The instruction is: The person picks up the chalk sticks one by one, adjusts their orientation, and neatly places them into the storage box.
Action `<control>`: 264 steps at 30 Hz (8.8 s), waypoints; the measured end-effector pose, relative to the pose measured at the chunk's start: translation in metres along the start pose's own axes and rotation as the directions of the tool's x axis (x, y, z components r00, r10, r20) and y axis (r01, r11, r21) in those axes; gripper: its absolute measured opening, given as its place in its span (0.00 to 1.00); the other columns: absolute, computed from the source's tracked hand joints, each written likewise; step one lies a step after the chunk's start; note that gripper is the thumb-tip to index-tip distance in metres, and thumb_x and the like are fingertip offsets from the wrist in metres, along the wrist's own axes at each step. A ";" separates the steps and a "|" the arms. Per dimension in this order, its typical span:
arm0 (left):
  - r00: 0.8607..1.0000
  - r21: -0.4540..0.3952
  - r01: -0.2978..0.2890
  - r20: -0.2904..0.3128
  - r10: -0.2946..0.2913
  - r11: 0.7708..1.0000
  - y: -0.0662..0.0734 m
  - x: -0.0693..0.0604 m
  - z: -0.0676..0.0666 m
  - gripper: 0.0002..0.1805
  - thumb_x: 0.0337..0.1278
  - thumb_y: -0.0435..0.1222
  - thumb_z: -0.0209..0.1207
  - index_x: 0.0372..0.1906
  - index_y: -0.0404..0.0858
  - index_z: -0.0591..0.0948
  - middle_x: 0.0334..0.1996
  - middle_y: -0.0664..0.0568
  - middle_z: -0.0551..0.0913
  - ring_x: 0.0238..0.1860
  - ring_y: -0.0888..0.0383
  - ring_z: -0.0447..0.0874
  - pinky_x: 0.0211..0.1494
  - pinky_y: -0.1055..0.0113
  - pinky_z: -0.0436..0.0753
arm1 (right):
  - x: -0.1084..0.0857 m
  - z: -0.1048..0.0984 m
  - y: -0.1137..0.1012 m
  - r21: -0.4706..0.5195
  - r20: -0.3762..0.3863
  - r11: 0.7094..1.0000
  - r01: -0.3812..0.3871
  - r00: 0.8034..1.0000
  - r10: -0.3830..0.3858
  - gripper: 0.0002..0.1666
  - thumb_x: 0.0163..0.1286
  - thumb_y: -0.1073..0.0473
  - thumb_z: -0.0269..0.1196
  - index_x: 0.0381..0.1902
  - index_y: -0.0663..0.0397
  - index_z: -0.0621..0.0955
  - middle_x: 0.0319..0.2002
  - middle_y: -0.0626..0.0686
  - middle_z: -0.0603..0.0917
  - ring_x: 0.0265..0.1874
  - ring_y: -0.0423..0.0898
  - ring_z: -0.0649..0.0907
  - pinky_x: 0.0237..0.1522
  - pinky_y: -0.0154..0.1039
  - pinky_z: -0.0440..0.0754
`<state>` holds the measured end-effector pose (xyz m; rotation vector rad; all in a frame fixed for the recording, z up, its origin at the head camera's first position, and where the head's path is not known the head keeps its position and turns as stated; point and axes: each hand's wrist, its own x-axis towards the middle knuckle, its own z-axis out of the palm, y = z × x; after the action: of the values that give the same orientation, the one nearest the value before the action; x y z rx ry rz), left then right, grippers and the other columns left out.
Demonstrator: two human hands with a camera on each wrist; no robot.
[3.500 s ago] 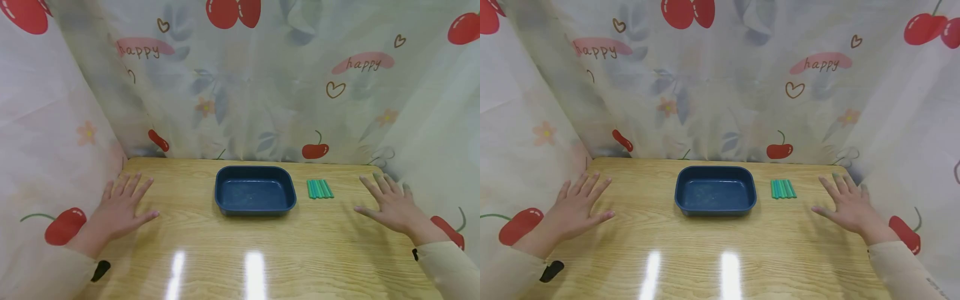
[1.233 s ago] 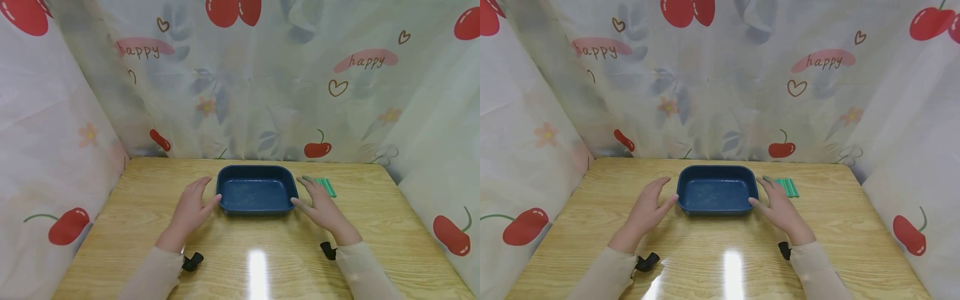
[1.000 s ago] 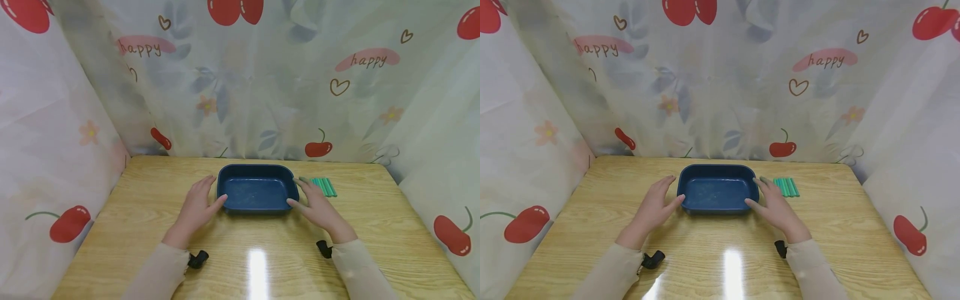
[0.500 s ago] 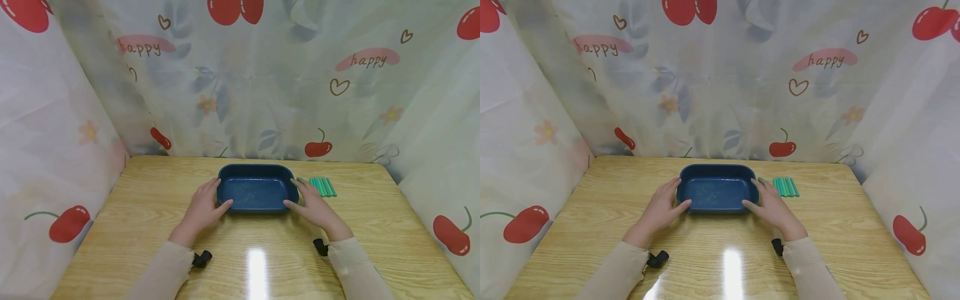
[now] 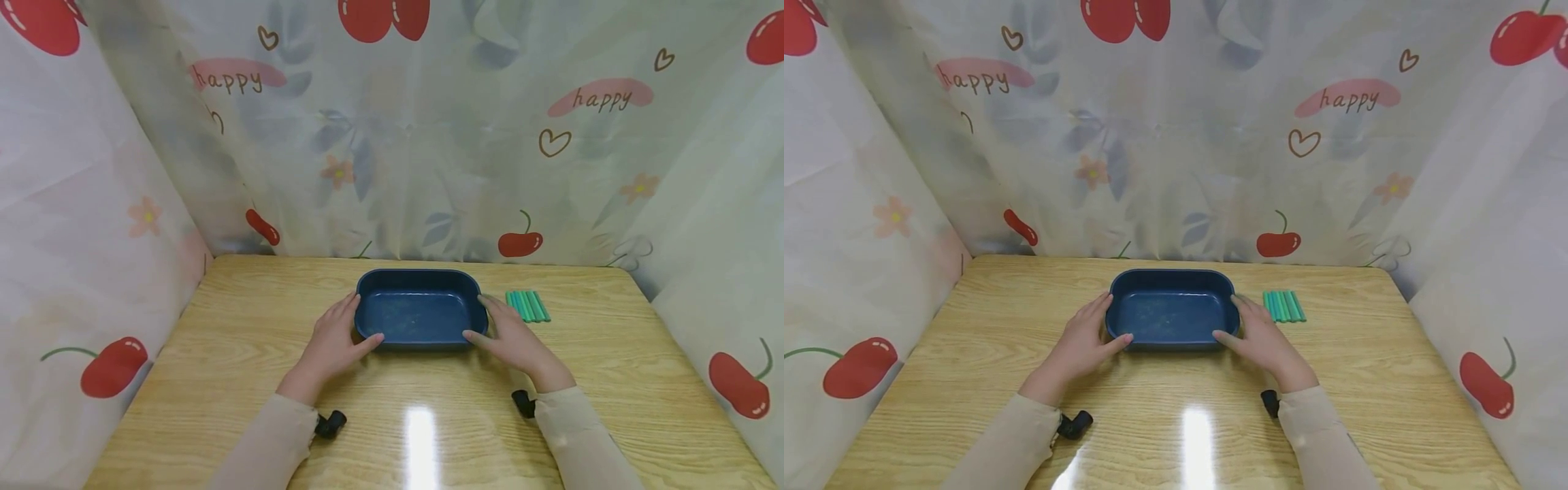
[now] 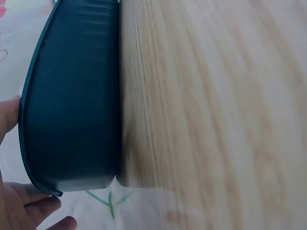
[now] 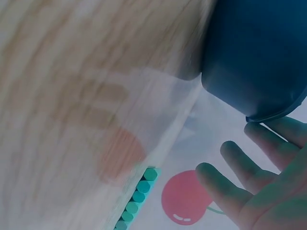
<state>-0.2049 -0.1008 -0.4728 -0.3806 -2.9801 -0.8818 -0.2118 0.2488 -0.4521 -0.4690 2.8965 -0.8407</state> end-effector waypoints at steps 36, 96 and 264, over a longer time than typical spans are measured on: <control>1.000 0.037 0.002 0.023 -0.003 0.999 -0.004 0.000 -0.003 0.58 0.54 0.71 0.57 0.79 0.39 0.56 0.79 0.46 0.54 0.79 0.45 0.49 0.78 0.46 0.50 | 0.001 -0.051 0.025 0.066 -0.128 0.997 -0.048 0.990 0.056 0.41 0.77 0.41 0.56 0.75 0.61 0.64 0.71 0.69 0.65 0.66 0.70 0.68 0.62 0.69 0.68; 1.000 -0.009 0.029 0.006 -0.029 1.000 -0.004 -0.001 0.002 0.56 0.54 0.68 0.61 0.79 0.40 0.57 0.79 0.47 0.56 0.78 0.48 0.51 0.78 0.47 0.52 | 0.046 -0.073 0.128 0.026 0.066 0.954 -0.298 0.953 0.296 0.26 0.78 0.59 0.52 0.65 0.72 0.71 0.58 0.76 0.74 0.56 0.70 0.75 0.58 0.65 0.73; 1.000 0.007 0.017 0.017 -0.017 1.000 -0.005 0.001 -0.001 0.56 0.55 0.69 0.58 0.79 0.40 0.56 0.79 0.48 0.55 0.78 0.49 0.51 0.78 0.46 0.52 | 0.116 0.053 -0.116 0.700 0.004 0.701 -0.136 0.982 0.187 0.21 0.65 0.68 0.63 0.56 0.66 0.79 0.41 0.60 0.81 0.33 0.46 0.81 0.33 0.38 0.84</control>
<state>-0.2069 -0.1051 -0.4739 -0.3651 -3.0055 -0.8738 -0.2816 0.0924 -0.4346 -0.0963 2.3326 -1.8187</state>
